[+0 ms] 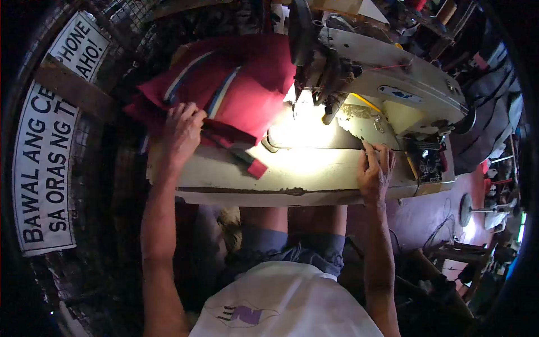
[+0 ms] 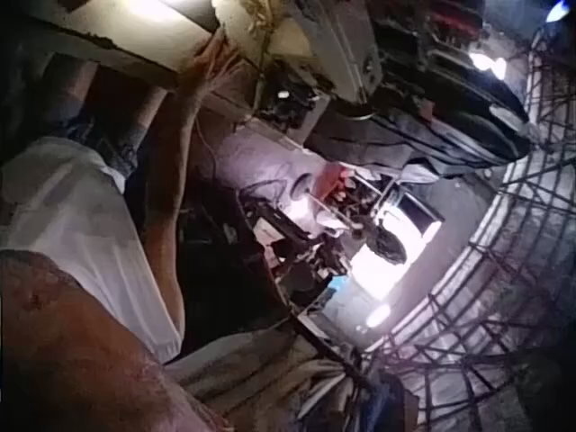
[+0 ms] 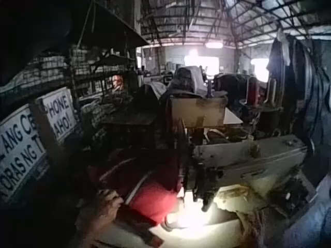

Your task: Sewing a pink fabric bag using a sewing machine.

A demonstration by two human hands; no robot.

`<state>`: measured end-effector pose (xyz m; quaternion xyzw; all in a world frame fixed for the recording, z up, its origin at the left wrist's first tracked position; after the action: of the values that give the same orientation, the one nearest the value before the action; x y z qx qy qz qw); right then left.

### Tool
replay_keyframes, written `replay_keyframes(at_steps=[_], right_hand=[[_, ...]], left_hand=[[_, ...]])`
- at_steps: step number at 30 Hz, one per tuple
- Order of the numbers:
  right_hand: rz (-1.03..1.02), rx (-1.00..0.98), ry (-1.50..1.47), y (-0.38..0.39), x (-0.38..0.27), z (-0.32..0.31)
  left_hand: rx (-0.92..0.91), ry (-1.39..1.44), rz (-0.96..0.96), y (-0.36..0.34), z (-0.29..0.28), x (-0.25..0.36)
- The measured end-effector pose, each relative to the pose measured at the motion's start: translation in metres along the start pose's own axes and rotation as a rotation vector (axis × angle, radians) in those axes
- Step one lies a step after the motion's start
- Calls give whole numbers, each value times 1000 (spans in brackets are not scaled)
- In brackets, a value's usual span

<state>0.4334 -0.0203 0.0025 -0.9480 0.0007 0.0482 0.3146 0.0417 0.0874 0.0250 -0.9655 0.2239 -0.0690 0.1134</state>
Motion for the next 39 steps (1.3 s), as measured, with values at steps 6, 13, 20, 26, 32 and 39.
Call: replay_keyframes(at_steps=[6, 13, 20, 26, 32, 39], right_hand=[[106, -8, -63, 9, -2, 4], [88, 8, -45, 2, 8, 1], [141, -1, -122, 5, 15, 4], [-138, 25, -314, -12, -28, 2], [-502, -220, -548, -52, -105, 61], [-558, -161, -355, -53, -115, 60]], left_hand=[[49, -65, -199, 31, -34, -16], [243, 515, 11, -26, 39, 130], [253, 327, 68, -48, 85, 148], [59, 296, 156, -40, 59, 163], [38, 307, 229, -37, 64, 166], [-98, 506, -43, -97, 92, 107]])
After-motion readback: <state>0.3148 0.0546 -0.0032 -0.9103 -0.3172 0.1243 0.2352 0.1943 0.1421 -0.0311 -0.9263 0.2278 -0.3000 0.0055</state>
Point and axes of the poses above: each hand's wrist, its own y-axis away from the middle knuckle, its own z-axis out of the palm, x = y × z, the point moved 10 cm from there along -y, towards the middle knuckle, and after that the axes turned 6 degrees about y, right-handed, at the moved point
